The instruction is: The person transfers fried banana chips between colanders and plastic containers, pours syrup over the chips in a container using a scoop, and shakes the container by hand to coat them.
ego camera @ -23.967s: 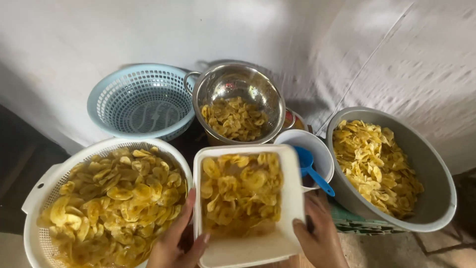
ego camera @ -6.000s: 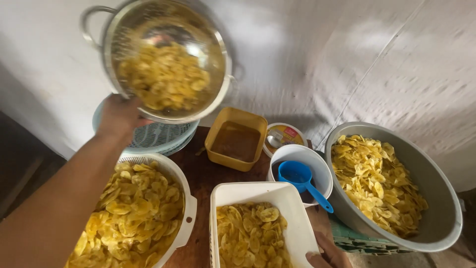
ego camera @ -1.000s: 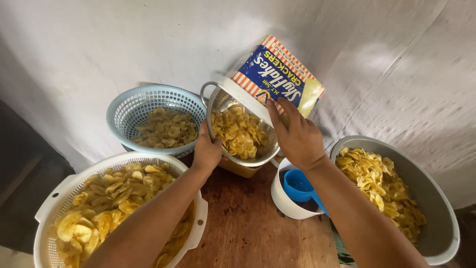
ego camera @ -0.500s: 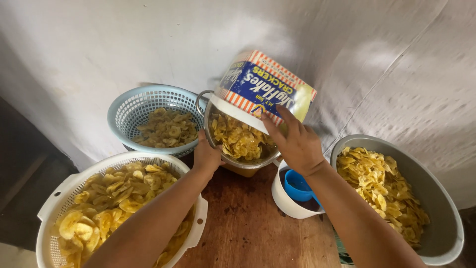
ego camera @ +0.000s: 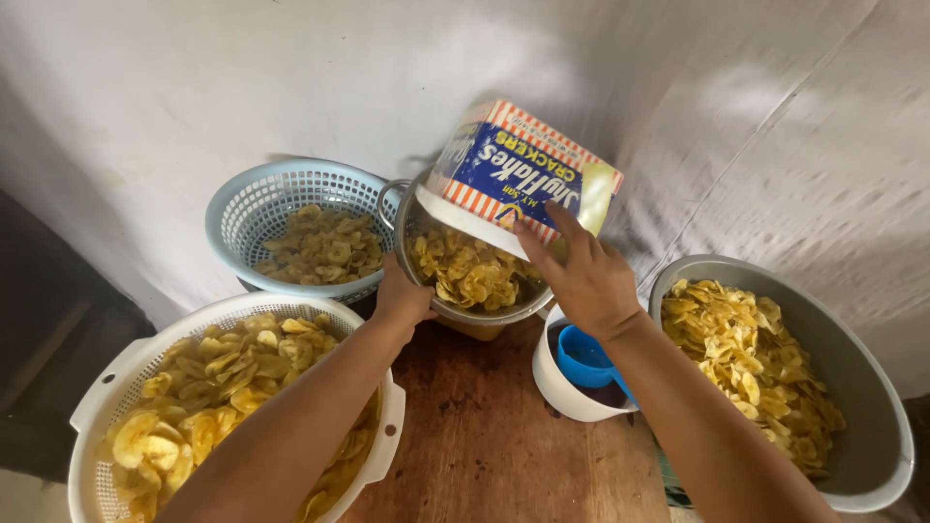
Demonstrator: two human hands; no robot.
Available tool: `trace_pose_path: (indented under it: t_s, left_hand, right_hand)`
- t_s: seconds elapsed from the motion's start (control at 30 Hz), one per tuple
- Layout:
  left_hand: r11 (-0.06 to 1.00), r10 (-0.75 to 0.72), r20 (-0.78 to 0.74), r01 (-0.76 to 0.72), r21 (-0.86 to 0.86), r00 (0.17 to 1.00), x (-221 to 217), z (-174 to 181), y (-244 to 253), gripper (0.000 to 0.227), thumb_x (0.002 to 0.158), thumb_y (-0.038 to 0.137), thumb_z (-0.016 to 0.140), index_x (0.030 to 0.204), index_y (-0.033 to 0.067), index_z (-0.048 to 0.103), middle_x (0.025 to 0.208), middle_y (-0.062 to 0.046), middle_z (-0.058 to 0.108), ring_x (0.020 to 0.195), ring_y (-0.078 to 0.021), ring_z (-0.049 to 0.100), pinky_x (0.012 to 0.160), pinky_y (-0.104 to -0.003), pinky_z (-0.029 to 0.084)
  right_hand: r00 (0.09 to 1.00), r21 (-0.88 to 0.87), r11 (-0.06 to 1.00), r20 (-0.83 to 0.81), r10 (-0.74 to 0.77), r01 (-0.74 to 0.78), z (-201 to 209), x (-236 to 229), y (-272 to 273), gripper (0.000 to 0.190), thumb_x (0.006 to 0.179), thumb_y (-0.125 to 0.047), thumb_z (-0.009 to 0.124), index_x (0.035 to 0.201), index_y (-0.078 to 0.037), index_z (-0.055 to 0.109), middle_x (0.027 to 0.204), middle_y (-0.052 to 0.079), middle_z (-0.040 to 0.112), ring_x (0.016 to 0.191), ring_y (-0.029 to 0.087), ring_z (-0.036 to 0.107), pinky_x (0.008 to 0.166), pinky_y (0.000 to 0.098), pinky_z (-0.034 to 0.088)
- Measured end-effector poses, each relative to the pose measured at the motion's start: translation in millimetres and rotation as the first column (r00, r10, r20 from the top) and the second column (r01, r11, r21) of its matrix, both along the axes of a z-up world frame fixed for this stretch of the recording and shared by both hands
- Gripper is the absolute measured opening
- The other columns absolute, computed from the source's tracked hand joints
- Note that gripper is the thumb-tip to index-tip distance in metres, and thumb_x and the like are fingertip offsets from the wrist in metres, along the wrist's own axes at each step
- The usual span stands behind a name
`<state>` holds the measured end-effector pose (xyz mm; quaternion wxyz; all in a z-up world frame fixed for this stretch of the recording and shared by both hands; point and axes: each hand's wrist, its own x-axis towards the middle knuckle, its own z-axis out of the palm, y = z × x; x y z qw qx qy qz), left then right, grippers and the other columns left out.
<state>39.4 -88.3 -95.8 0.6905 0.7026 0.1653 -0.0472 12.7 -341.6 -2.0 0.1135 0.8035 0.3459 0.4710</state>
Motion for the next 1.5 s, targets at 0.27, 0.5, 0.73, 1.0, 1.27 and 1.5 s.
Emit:
trace_pose_path:
  t_s: [0.27,0.5,0.73,1.0,1.27,1.5]
  left_hand:
    - [1.000,0.008,0.018,-0.008,-0.002,1.000,1,-5,0,0.088,0.089,-0.004,0.061,0.157,0.0171,0.010,0.142,-0.021,0.049,0.116,-0.0344,0.065,0.087,-0.047,0.064]
    - [1.000,0.007,0.034,-0.008,0.020,0.999,8,-10,1,0.079,0.089,-0.003,0.061,0.154,0.0126,0.018,0.140,-0.023,0.052,0.116,-0.0369,0.066,0.087,-0.050,0.065]
    - [1.000,-0.003,0.043,0.002,0.012,0.999,9,-12,3,0.078,0.090,-0.003,0.061,0.153,0.0138,0.019,0.142,-0.021,0.049,0.119,-0.0347,0.064,0.087,-0.047,0.066]
    - [0.999,-0.003,0.048,0.001,0.035,0.999,1,-3,3,0.079,0.090,-0.004,0.060,0.155,0.0153,0.019,0.140,-0.019,0.052,0.115,-0.0332,0.066,0.082,-0.045,0.067]
    - [0.999,-0.040,0.026,0.039,0.030,0.999,18,-17,20,0.062,0.091,0.000,0.063,0.146,0.0109,0.037,0.139,-0.016,0.053,0.115,-0.0313,0.066,0.080,-0.044,0.064]
    - [0.998,-0.061,0.022,0.060,0.028,0.998,19,-25,23,0.055,0.094,0.004,0.063,0.144,0.0080,0.040,0.138,-0.018,0.053,0.114,-0.0325,0.066,0.083,-0.043,0.067]
  right_hand:
    - [1.000,-0.029,0.999,0.010,-0.016,0.017,2,-2,-20,0.063,0.089,-0.004,0.061,0.148,-0.025,0.057,0.144,0.014,0.057,0.093,0.022,0.069,0.071,0.0316,0.058]
    - [0.998,-0.009,0.999,0.044,-0.043,0.044,3,-5,-24,0.060,0.089,-0.006,0.062,0.146,-0.025,0.058,0.143,0.015,0.058,0.091,0.023,0.069,0.069,0.0315,0.058]
    - [0.998,-0.020,0.999,0.044,-0.038,0.039,3,-8,-24,0.061,0.088,-0.005,0.062,0.146,-0.024,0.058,0.142,0.015,0.058,0.095,0.023,0.070,0.069,0.0307,0.058]
    - [0.998,-0.018,0.999,0.032,-0.046,0.046,3,-9,-24,0.060,0.089,-0.005,0.062,0.147,-0.022,0.058,0.144,0.016,0.057,0.095,0.023,0.070,0.070,0.0306,0.058]
    - [0.998,-0.019,0.999,0.050,-0.038,0.039,3,-14,-19,0.059,0.091,-0.006,0.062,0.147,-0.023,0.057,0.145,0.015,0.056,0.093,0.022,0.070,0.071,0.0303,0.058]
    - [0.999,-0.003,1.000,0.019,-0.028,0.028,1,-22,-17,0.058,0.090,-0.006,0.062,0.145,-0.024,0.059,0.143,0.015,0.058,0.091,0.023,0.070,0.070,0.0299,0.058]
